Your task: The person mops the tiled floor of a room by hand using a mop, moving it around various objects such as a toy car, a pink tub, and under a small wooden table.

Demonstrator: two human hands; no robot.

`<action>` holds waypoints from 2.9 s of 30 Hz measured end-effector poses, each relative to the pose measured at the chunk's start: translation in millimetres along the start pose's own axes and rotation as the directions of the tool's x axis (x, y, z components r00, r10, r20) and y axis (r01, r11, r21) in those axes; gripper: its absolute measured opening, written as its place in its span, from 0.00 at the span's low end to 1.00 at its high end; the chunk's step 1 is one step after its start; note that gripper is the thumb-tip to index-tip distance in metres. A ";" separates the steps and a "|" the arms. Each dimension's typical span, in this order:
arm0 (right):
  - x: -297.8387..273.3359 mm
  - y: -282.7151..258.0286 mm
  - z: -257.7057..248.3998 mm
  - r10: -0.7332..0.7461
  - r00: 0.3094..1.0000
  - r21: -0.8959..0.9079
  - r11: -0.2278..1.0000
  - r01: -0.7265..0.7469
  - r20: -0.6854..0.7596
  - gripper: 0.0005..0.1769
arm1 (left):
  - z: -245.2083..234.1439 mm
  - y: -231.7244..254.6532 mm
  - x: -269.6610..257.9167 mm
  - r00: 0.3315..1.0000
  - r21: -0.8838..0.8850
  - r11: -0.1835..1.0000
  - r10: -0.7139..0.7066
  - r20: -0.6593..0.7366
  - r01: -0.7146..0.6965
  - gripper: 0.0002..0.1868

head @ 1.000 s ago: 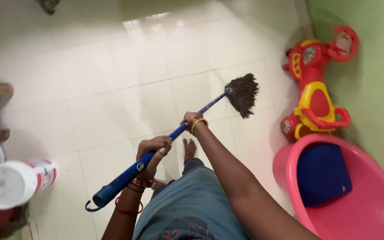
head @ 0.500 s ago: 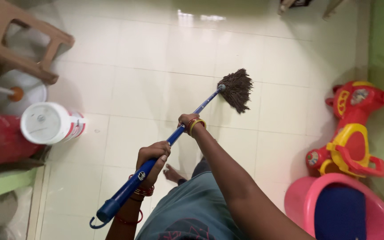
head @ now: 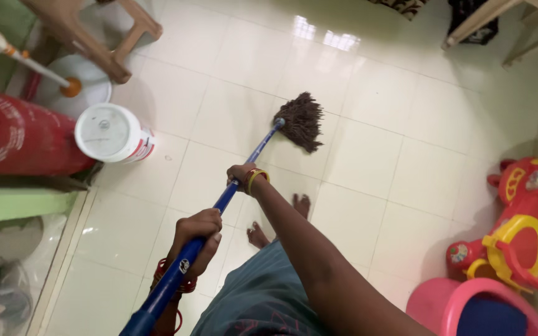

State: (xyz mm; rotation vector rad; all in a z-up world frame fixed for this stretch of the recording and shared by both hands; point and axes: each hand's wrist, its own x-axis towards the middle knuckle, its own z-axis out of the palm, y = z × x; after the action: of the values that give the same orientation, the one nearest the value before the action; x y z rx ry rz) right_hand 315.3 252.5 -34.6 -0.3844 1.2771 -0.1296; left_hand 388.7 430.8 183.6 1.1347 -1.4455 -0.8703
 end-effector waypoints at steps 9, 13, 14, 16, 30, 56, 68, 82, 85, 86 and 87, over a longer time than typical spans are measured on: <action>29.6 35.4 102.4 0.103 0.979 -0.086 0.992 -0.090 0.174 0.12 | -50.8 23.2 -40.4 0.988 0.137 0.982 -0.112 -0.108 0.126 0.11; 37.7 37.7 145.8 0.141 0.975 -0.204 0.973 -0.104 0.173 0.10 | -74.8 15.0 -54.9 0.966 0.164 0.965 -0.174 -0.190 0.206 0.12; 41.8 37.0 157.5 0.139 0.973 -0.244 0.965 -0.092 0.184 0.11 | -83.1 10.6 -56.6 0.964 0.187 0.960 -0.168 -0.204 0.207 0.12; 50.9 33.9 180.2 0.146 0.969 -0.302 0.950 -0.081 0.201 0.11 | -98.8 3.5 -58.8 0.958 0.213 0.953 -0.163 -0.237 0.215 0.12; 113.2 -33.9 335.6 0.198 0.965 -0.596 0.801 -0.058 0.172 0.07 | -241.6 -30.3 -6.9 0.835 0.129 0.990 0.030 -0.550 0.050 0.06; 229.5 -78.9 469.1 0.182 0.897 -0.638 0.759 0.132 0.403 0.18 | -313.7 -133.6 58.8 0.458 0.243 0.970 0.205 -0.865 0.025 0.03; 165.5 -21.2 395.8 0.051 0.925 -0.591 0.782 0.197 0.376 0.10 | -277.0 -61.9 6.7 0.617 0.075 0.994 0.010 -0.787 0.079 0.07; 107.3 55.8 329.4 -0.496 0.851 -0.724 0.522 0.450 0.172 0.14 | -283.1 -61.3 -81.6 0.722 -0.147 0.975 0.019 -0.692 -0.167 0.14; 110.5 62.5 322.3 -0.514 0.834 -0.893 0.255 0.371 0.200 0.13 | -288.7 -64.5 -96.1 0.788 -0.180 0.965 0.042 -0.614 -0.192 0.15; 115.7 62.4 318.0 -0.538 0.741 -0.872 0.022 0.489 0.402 0.13 | -289.3 -65.8 -95.6 0.810 -0.251 0.942 0.034 -0.586 -0.222 0.14; 122.4 63.5 311.1 -0.514 0.628 -0.796 -0.211 0.568 0.584 0.12 | -287.8 -67.6 -94.4 0.826 -0.293 0.927 0.030 -0.563 -0.234 0.13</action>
State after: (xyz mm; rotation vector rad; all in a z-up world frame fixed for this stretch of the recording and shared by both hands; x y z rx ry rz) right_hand 639.0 339.0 -94.3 -2.2545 0.8176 0.0304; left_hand 683.7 519.0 144.8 0.8955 -0.8334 -0.5971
